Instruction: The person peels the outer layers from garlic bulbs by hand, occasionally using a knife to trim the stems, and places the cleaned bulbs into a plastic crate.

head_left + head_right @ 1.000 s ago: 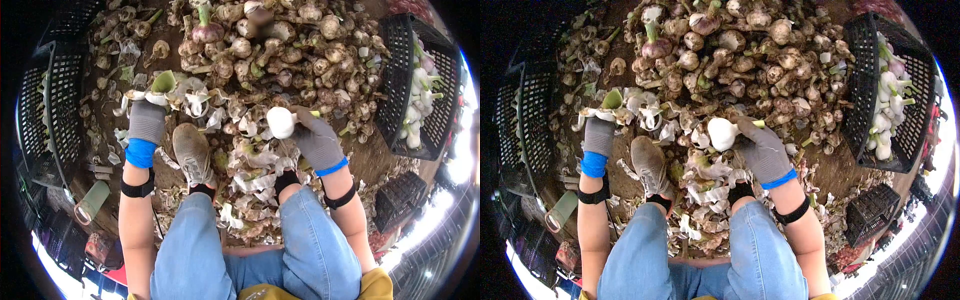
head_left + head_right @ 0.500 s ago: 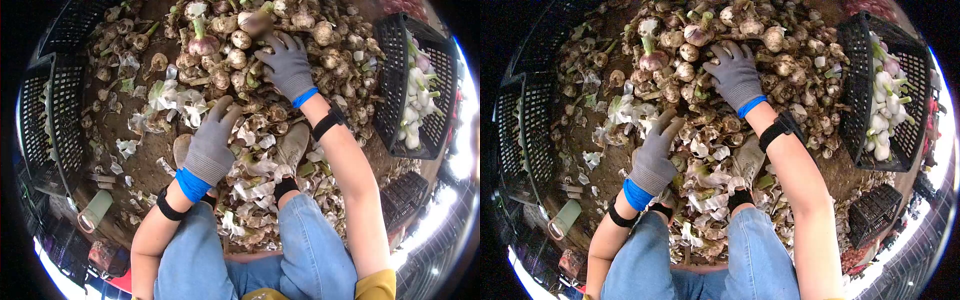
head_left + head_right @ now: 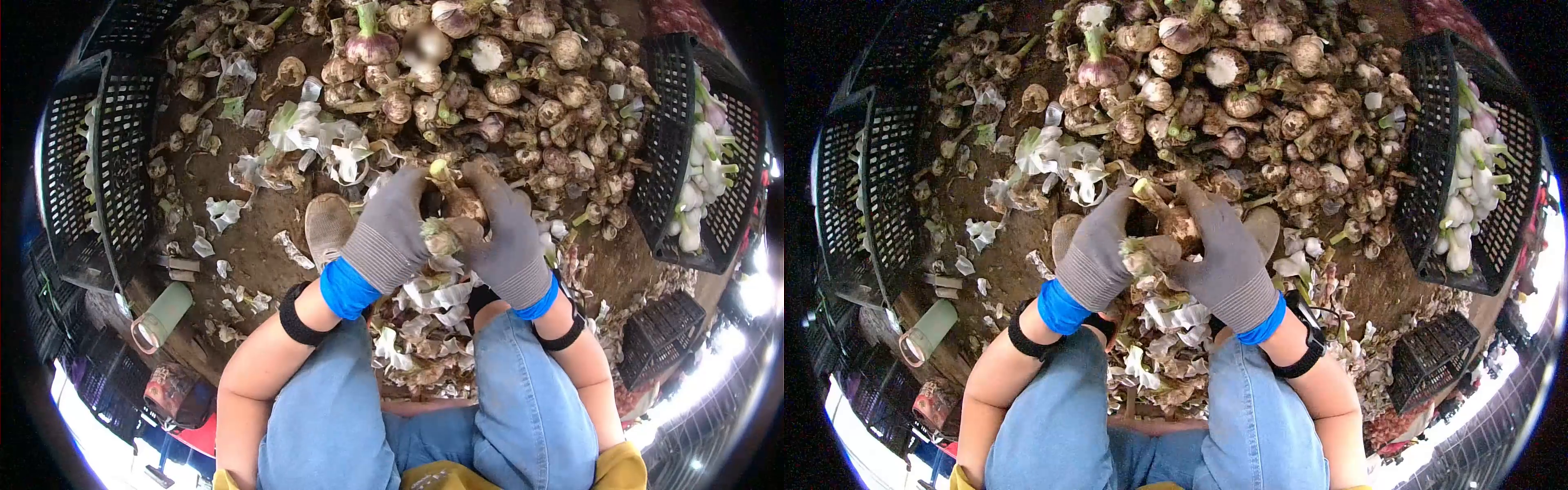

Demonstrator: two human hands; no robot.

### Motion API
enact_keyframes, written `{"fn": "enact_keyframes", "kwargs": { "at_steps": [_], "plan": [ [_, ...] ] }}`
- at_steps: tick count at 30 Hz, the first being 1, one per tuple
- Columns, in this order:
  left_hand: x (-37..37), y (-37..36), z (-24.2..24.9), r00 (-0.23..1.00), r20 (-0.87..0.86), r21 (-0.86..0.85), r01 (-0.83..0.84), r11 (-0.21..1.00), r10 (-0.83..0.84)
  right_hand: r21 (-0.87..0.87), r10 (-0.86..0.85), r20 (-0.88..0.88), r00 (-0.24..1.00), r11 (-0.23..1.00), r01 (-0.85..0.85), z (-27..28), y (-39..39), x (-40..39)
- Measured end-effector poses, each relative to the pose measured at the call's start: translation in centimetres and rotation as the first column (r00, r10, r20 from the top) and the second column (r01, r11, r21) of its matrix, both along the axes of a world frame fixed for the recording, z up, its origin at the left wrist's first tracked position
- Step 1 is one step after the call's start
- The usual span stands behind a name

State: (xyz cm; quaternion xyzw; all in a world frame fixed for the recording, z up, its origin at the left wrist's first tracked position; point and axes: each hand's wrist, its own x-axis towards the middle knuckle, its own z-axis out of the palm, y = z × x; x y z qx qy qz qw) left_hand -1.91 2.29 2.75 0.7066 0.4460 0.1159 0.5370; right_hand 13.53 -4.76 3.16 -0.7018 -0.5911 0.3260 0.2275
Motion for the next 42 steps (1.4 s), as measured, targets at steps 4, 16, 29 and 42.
{"fn": "enact_keyframes", "kwargs": {
  "at_steps": [4, 16, 29, 42],
  "plan": [
    [0.2, -0.7, -1.7, 0.939, 0.261, -0.518, -0.061, 0.853, 0.225, -0.153, 0.015, -0.022, 1.000, 0.988, -0.018, 1.0, -0.1, 0.6],
    [-0.5, 0.1, -2.1, 0.943, 0.330, 0.090, 0.010, 0.996, -0.040, -0.682, -0.677, -0.719, -0.158, 0.731, -0.026, -2.7, -1.5, 2.6],
    [-1.4, 0.3, -5.3, 0.951, -0.257, 0.128, 0.209, 0.969, -0.171, -0.394, -0.283, -0.572, 0.770, 0.918, 0.044, -0.1, 0.0, 1.9],
    [-7.4, 7.2, -3.8, 0.950, -0.194, -0.083, -0.263, 0.961, 0.243, -0.636, -0.609, -0.772, -0.183, 0.746, 0.197, -4.4, -0.7, 3.7]
  ]
}}
